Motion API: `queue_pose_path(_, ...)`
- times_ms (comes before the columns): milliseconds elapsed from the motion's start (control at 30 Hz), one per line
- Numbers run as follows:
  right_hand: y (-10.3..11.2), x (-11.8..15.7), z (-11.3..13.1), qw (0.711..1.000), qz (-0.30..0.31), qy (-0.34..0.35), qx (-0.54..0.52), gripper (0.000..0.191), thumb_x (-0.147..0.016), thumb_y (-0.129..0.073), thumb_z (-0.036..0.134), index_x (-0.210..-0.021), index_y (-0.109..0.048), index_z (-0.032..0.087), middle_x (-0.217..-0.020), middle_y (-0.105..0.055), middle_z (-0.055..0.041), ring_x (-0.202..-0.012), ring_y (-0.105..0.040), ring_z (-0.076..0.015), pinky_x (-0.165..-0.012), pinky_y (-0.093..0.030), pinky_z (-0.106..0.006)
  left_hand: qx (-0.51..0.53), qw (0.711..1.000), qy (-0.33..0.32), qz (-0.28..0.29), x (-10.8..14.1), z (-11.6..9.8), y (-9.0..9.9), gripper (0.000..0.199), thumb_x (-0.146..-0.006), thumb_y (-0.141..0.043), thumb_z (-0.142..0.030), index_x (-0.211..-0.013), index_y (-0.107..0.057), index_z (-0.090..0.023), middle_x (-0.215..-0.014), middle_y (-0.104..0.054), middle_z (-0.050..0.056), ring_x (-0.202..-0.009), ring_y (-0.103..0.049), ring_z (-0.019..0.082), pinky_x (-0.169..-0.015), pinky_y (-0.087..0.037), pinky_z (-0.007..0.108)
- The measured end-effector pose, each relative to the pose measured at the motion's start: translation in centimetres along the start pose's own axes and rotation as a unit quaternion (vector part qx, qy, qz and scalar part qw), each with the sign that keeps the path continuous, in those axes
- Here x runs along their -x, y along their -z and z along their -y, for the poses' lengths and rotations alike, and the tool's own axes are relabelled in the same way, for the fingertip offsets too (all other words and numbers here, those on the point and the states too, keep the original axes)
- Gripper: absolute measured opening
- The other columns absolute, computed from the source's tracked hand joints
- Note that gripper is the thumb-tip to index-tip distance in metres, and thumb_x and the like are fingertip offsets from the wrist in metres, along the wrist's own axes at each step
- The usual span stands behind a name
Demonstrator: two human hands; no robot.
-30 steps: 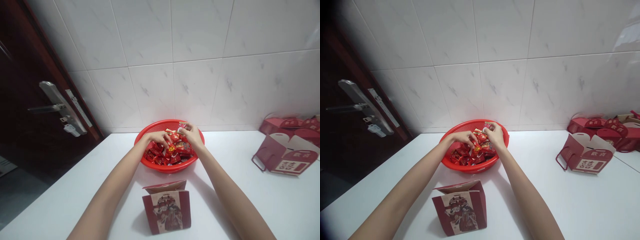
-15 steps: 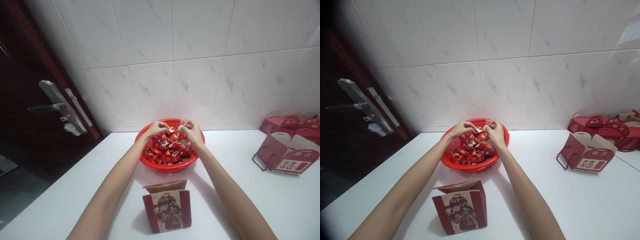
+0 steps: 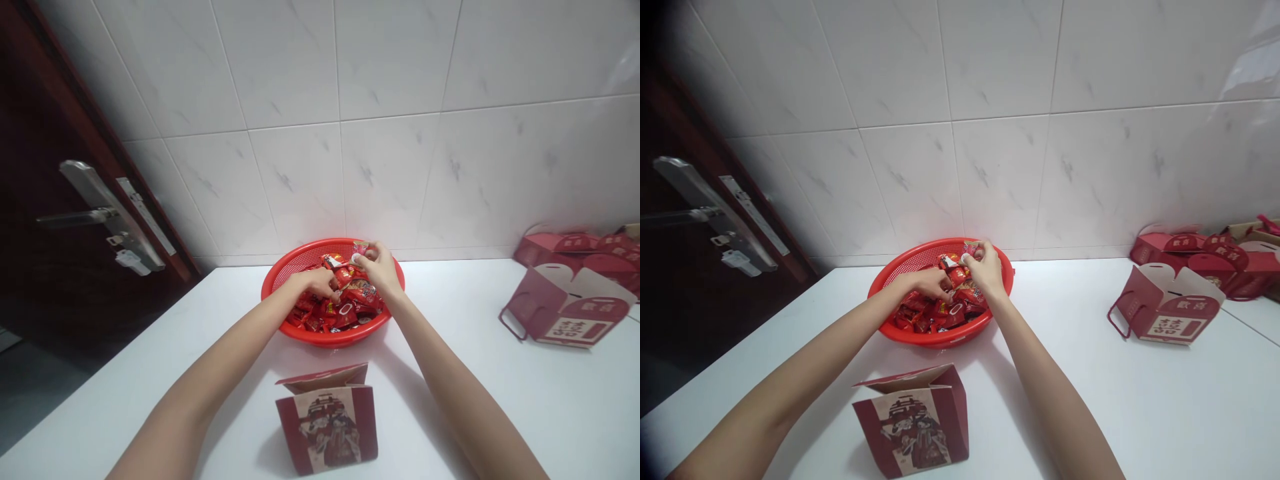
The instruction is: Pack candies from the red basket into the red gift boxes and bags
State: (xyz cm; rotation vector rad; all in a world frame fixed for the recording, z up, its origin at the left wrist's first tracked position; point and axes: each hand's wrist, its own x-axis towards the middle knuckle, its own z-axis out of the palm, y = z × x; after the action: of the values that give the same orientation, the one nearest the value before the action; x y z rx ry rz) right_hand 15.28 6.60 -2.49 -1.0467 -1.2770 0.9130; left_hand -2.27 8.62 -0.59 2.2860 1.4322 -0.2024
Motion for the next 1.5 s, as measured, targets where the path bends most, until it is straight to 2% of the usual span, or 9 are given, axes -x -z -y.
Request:
queue_pose_path(133,-0.1,-0.1,-0.3,1.0,0.004,0.003,-0.016,0.027,-0.072,-0.065,0.025,-0.098,-0.057,0.023,-0.084,-0.07,0.0006,-0.081,-0.069,-0.0178,-0.075,-0.054,-0.031,-0.056,0.998,0.013,0.032,-0.1,-0.6,0.1,0.036,-0.059,-0.079,-0.044,-0.061,-0.052,-0.021,-0.056,-0.051,-0.004,-0.054,-0.047,0.015,-0.052,-0.031,0.027)
queue_pose_path(333,-0.2,-0.4,-0.8,1.0,-0.003,0.002,-0.026,0.031,-0.07,-0.068,0.024,-0.1,-0.059,0.024,-0.088,-0.071,-0.0003,-0.086,-0.069,-0.0193,-0.078,-0.055,-0.033,-0.117,0.992,0.016,0.046,-0.1,-1.1,0.2,0.032,-0.058,-0.081,-0.039,-0.079,-0.065,-0.022,-0.072,-0.064,-0.001,-0.066,-0.057,0.019,-0.058,-0.037,0.027)
queue_pose_path(467,-0.2,-0.4,-0.6,1.0,-0.001,0.004,-0.025,0.028,-0.07,-0.068,0.023,-0.097,-0.059,0.023,-0.086,-0.07,0.0,-0.085,-0.069,-0.0193,-0.077,-0.055,-0.033,-0.137,0.99,-0.005,0.024,-0.1,-1.0,-0.1,0.032,-0.06,-0.081,-0.035,-0.087,-0.07,-0.022,-0.073,-0.067,0.0,-0.067,-0.06,0.021,-0.06,-0.039,0.028)
queue_pose_path(600,-0.2,-0.2,-0.2,0.999,0.001,-0.001,-0.036,0.028,-0.07,-0.067,0.021,-0.096,-0.059,0.023,-0.086,-0.071,0.0001,-0.081,-0.07,-0.0187,-0.077,-0.055,-0.032,-0.15,0.988,-0.029,0.006,-0.4,-0.6,-0.6,0.039,-0.063,-0.081,-0.042,-0.093,-0.07,-0.021,-0.075,-0.068,0.001,-0.068,-0.061,0.021,-0.058,-0.038,0.028)
queue_pose_path(833,-0.1,-0.2,-0.2,1.0,0.0,-0.005,-0.023,0.03,-0.069,-0.068,0.023,-0.098,-0.06,0.023,-0.087,-0.071,-0.0004,-0.083,-0.07,-0.0194,-0.077,-0.054,-0.033,-0.166,0.986,-0.019,0.009,-0.9,-0.6,-0.9,0.038,-0.063,-0.08,-0.046,-0.088,-0.071,-0.019,-0.076,-0.069,0.005,-0.07,-0.063,0.024,-0.062,-0.042,0.03)
queue_pose_path(967,0.0,-0.5,-0.8,1.0,-0.005,0.001,-0.011,0.033,-0.068,-0.069,0.026,-0.1,-0.061,0.023,-0.09,-0.07,-0.0023,-0.089,-0.069,-0.0214,-0.079,-0.055,-0.035,-0.15,0.988,-0.01,0.012,-0.9,-0.9,-0.8,0.03,-0.061,-0.081,-0.036,-0.083,-0.068,-0.019,-0.075,-0.065,0.002,-0.067,-0.059,0.022,-0.057,-0.039,0.028)
queue_pose_path(1233,-0.1,-0.3,-0.5,1.0,0.0,-0.001,-0.022,0.032,-0.069,-0.068,0.025,-0.1,-0.06,0.023,-0.088,-0.07,-0.0013,-0.084,-0.069,-0.0202,-0.077,-0.056,-0.034,-0.057,0.998,-0.008,0.016,-0.4,-0.5,-0.3,0.016,-0.057,-0.071,-0.014,-0.067,-0.062,-0.021,-0.056,-0.052,-0.005,-0.056,-0.049,0.016,-0.054,-0.033,0.027)
queue_pose_path(1367,-0.1,-0.1,-0.1,1.0,0.002,0.003,-0.022,0.033,-0.069,-0.067,0.024,-0.1,-0.059,0.023,-0.088,-0.071,-0.0015,-0.087,-0.069,-0.0203,-0.076,-0.056,-0.033,0.01,0.999,-0.043,-0.03,0.0,0.8,0.4,0.02,-0.06,-0.066,-0.016,-0.079,-0.071,-0.021,-0.058,-0.051,-0.006,-0.057,-0.048,0.014,-0.055,-0.034,0.024)
queue_pose_path(1500,0.0,0.1,0.3,1.0,-0.004,0.003,-0.022,0.027,-0.071,-0.065,0.024,-0.098,-0.059,0.022,-0.084,-0.071,-0.0006,-0.081,-0.069,-0.0188,-0.074,-0.055,-0.031,0.081,0.984,-0.083,-0.138,0.4,1.4,1.3,0.038,-0.064,-0.063,-0.019,-0.1,-0.076,-0.018,-0.073,-0.064,-0.003,-0.067,-0.056,0.014,-0.062,-0.041,0.022)
